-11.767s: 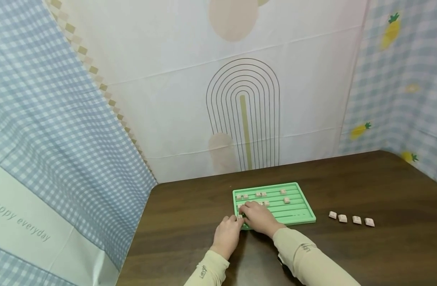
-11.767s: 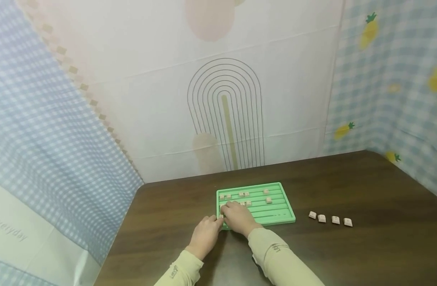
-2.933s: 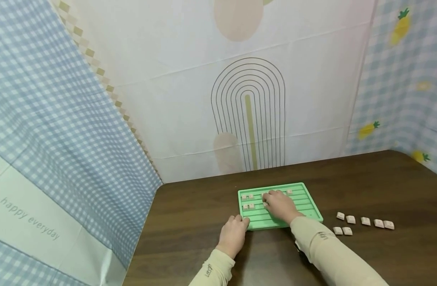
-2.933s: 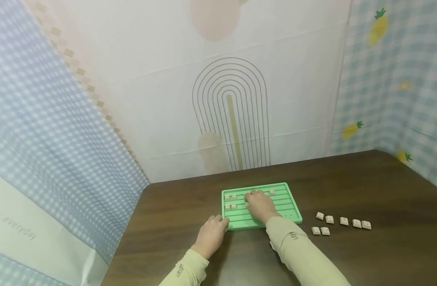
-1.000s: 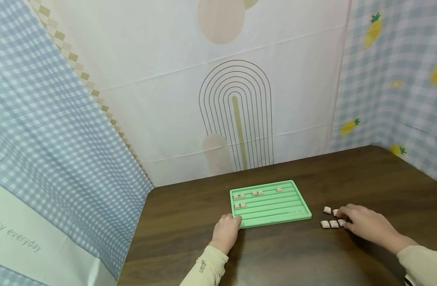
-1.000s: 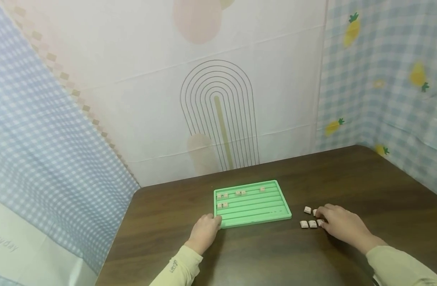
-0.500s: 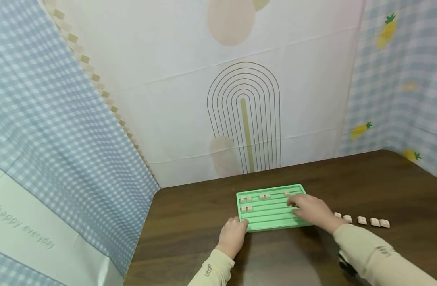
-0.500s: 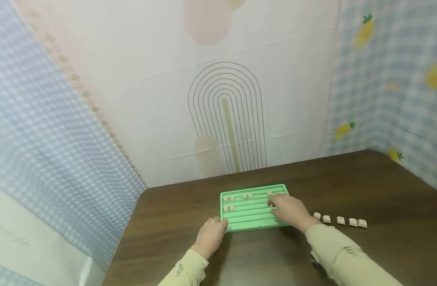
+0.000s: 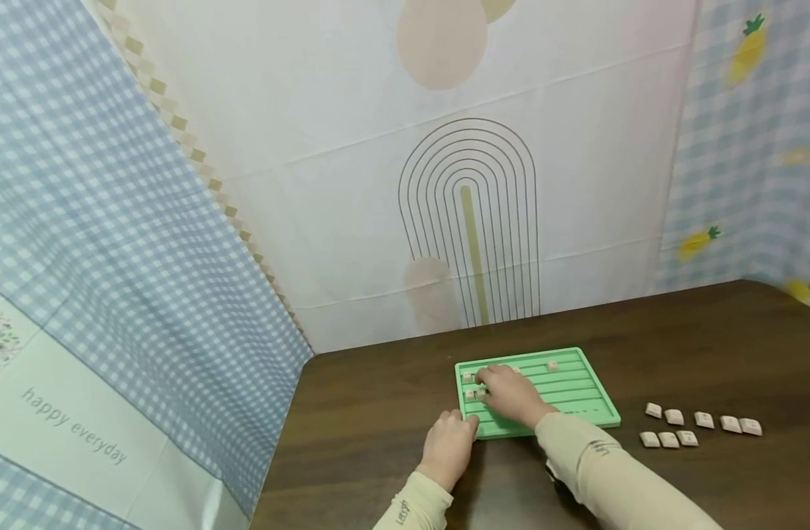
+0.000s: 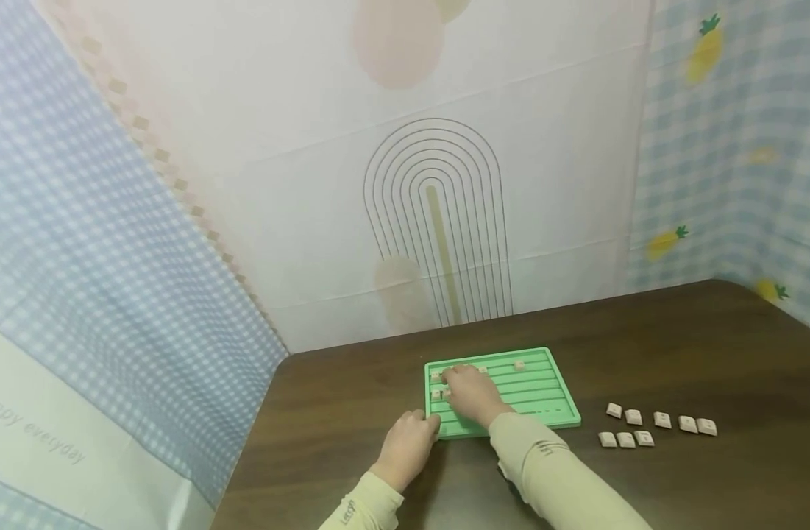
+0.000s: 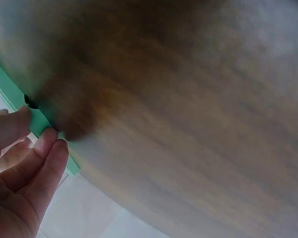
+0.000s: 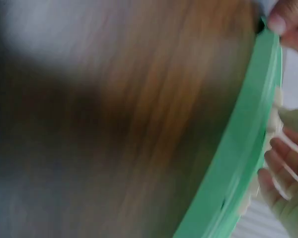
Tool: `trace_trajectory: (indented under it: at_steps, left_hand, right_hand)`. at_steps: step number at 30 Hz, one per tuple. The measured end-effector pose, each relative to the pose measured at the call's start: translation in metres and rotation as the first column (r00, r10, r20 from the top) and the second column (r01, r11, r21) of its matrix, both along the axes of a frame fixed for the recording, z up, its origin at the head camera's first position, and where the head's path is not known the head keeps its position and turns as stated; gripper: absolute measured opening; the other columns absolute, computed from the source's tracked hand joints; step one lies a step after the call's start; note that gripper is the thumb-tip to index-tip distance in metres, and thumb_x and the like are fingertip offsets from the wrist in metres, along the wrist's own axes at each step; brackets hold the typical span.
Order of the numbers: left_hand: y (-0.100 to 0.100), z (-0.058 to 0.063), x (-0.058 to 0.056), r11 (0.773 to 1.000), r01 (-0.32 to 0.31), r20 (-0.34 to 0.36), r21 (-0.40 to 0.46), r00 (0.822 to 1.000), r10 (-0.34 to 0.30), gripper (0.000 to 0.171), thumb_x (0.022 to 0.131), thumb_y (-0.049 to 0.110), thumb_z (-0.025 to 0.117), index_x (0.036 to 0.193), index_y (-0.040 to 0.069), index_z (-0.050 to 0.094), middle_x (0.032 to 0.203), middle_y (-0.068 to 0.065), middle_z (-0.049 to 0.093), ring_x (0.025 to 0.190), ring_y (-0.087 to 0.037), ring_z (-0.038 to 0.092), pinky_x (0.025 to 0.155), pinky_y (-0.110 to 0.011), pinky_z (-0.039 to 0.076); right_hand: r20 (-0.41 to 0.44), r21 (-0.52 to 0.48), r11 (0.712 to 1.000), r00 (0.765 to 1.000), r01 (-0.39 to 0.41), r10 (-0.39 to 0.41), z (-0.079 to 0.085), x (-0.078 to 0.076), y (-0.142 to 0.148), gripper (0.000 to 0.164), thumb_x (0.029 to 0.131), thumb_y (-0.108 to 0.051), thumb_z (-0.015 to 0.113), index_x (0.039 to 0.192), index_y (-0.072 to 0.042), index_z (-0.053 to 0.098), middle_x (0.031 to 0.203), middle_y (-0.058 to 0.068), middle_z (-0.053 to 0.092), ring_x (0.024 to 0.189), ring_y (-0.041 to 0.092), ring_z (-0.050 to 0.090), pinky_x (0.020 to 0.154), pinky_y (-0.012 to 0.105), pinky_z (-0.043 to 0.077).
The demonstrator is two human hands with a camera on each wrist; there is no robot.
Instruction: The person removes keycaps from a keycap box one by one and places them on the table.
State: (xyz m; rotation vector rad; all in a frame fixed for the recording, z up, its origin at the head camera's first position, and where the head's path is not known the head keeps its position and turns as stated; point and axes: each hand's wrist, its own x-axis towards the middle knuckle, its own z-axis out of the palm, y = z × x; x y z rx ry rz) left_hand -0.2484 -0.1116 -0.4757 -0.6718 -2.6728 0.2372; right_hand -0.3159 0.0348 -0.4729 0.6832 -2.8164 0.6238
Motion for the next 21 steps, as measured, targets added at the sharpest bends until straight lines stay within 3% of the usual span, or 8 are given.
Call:
trace_trajectory:
  at_steps: [8, 17, 21]
  left_hand:
    - [0.001, -0.002, 0.000, 1.000, -0.008, 0.007, -0.005, 1.000, 0.008, 0.005, 0.082, 0.021, 0.062, 0.085, 0.017, 0.065, 0.073, -0.004, 0.064, 0.063, -0.016, 0.054, 0.052, -0.024, 0.052]
    - [0.002, -0.002, 0.000, 1.000, -0.017, -0.012, -0.018, 1.000, 0.017, 0.005, 0.081, 0.020, 0.062, 0.084, 0.016, 0.065, 0.073, -0.004, 0.064, 0.062, -0.015, 0.054, 0.050, -0.024, 0.051]
    - [0.002, -0.003, 0.000, 1.000, -0.015, -0.017, -0.009, 1.000, 0.015, 0.005, 0.081, 0.019, 0.061, 0.084, 0.016, 0.065, 0.072, -0.004, 0.064, 0.062, -0.016, 0.054, 0.050, -0.025, 0.051]
  right_hand:
    - [-0.016, 0.115, 0.989, 0.995, 0.097, -0.095, -0.003, 0.002, -0.014, 0.011, 0.084, -0.010, 0.061, 0.094, -0.005, 0.062, 0.092, 0.012, 0.063, 0.084, 0.028, 0.056, 0.067, 0.041, 0.054]
    - [-0.029, 0.103, 0.990, 0.995, 0.096, -0.094, -0.002, 0.003, -0.011, 0.011, 0.084, -0.013, 0.062, 0.093, -0.006, 0.062, 0.092, 0.011, 0.063, 0.083, 0.027, 0.057, 0.068, 0.040, 0.054]
    - [-0.037, 0.086, 0.993, 0.996, 0.080, -0.077, 0.000, 0.005, -0.006, 0.012, 0.085, -0.014, 0.062, 0.093, -0.005, 0.061, 0.090, 0.010, 0.062, 0.081, 0.025, 0.057, 0.062, 0.037, 0.054]
